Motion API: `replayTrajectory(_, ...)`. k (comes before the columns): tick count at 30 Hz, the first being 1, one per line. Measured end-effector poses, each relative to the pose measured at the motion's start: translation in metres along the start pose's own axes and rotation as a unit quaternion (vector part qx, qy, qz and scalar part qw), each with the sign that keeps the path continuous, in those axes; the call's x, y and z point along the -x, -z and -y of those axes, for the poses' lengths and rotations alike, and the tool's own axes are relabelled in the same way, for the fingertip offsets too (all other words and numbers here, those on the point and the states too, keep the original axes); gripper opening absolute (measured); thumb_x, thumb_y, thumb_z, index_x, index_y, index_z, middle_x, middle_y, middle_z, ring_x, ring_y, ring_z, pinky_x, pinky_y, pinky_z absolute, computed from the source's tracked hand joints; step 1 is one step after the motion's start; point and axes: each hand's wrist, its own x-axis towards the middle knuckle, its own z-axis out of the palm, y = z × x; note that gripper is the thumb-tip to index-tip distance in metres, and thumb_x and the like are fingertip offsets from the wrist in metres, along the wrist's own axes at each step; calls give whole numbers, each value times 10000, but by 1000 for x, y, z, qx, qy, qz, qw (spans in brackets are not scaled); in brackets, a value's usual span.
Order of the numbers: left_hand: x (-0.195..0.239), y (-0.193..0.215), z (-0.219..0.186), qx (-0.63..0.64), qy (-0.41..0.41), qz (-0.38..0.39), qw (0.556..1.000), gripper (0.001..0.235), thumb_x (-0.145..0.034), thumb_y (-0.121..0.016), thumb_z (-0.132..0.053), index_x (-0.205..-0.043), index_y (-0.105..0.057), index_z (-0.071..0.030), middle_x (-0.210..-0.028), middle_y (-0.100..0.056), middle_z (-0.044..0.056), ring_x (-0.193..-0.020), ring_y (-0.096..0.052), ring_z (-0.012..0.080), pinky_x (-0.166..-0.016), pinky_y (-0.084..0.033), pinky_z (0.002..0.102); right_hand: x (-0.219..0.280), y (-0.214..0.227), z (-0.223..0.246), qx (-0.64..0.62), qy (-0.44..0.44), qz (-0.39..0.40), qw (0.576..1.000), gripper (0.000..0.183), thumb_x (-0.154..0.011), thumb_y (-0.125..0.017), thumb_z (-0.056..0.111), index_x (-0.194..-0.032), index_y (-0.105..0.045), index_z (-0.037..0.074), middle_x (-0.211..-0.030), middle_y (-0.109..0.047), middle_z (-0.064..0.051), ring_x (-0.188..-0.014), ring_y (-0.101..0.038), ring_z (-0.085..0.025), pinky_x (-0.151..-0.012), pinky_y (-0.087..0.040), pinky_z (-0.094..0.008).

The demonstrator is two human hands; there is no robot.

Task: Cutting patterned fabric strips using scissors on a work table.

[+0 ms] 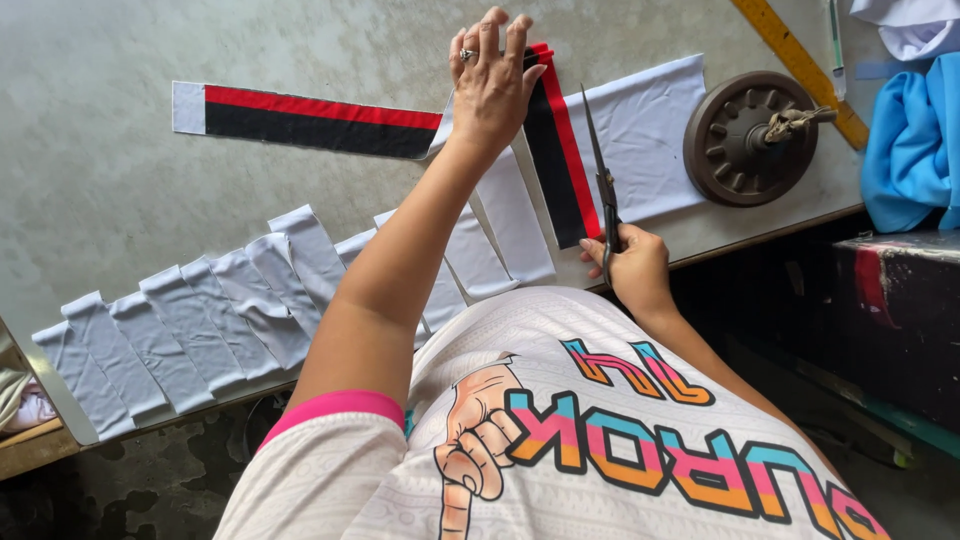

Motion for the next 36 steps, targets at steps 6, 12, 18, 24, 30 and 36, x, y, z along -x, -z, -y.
replayTrajectory(6, 91, 77, -52, -65, -121, 179, 974, 1066, -1046, -416, -882, -1660, -113, -65, -1724, -78, 144, -1600, -53, 312, -1294, -47, 519, 50, 38, -40, -78, -99, -2, 992, 179, -930, -766, 157, -873, -670, 16, -646, -626, -91, -539, -568, -153, -545, -499, -284)
replayTrajectory(12, 129, 40, -49, 36, -162, 97, 981, 1208, -873, -528, -896, -1626, -245, 4, -1709, -170, 192, -1596, -119, 297, -1278, -5, 506, 88, 101, -111, 141, -72, 154, 975, 773, -647, -659, 835, -872, -795, 108, -616, -755, -147, -690, -720, -268, -718, -543, -385)
replayTrajectory(18, 127, 42, -49, 39, -160, 159, 973, 1306, -818, -532, -952, -1632, -203, 16, -1715, -119, 195, -1601, -77, 311, -1278, 33, 511, 95, 91, -98, 97, -122, 228, 961, 861, -700, -489, 883, -709, -742, 60, -542, -688, -137, -614, -657, -258, -635, -513, -382)
replayTrajectory(24, 123, 53, -52, 36, -152, 197, 968, 1301, -821, -529, -938, -1638, -183, 13, -1721, -86, 193, -1604, -42, 304, -1278, 51, 510, 59, 52, -127, 40, -87, 241, 966, 882, -715, -448, 911, -723, -719, 72, -582, -684, -122, -647, -668, -262, -670, -521, -373)
replayTrajectory(30, 121, 57, -53, 25, -149, 221, 963, 1296, -829, -521, -934, -1645, -158, 5, -1726, -65, 181, -1606, -24, 299, -1281, 54, 509, 59, 41, -135, 55, -74, 214, 972, 787, -865, -465, 834, -724, -691, 93, -553, -662, -95, -614, -680, -253, -671, -531, -371)
replayTrajectory(36, 119, 62, -52, -34, -182, 200, 962, 1248, -907, -370, -966, -1627, -144, 28, -1705, -111, 191, -1589, -83, 321, -1284, -36, 531, 62, 43, -103, 11, -80, 251, 965, 733, -780, -381, 815, -697, -569, 111, -700, -590, -45, -663, -544, -170, -661, -454, -300)
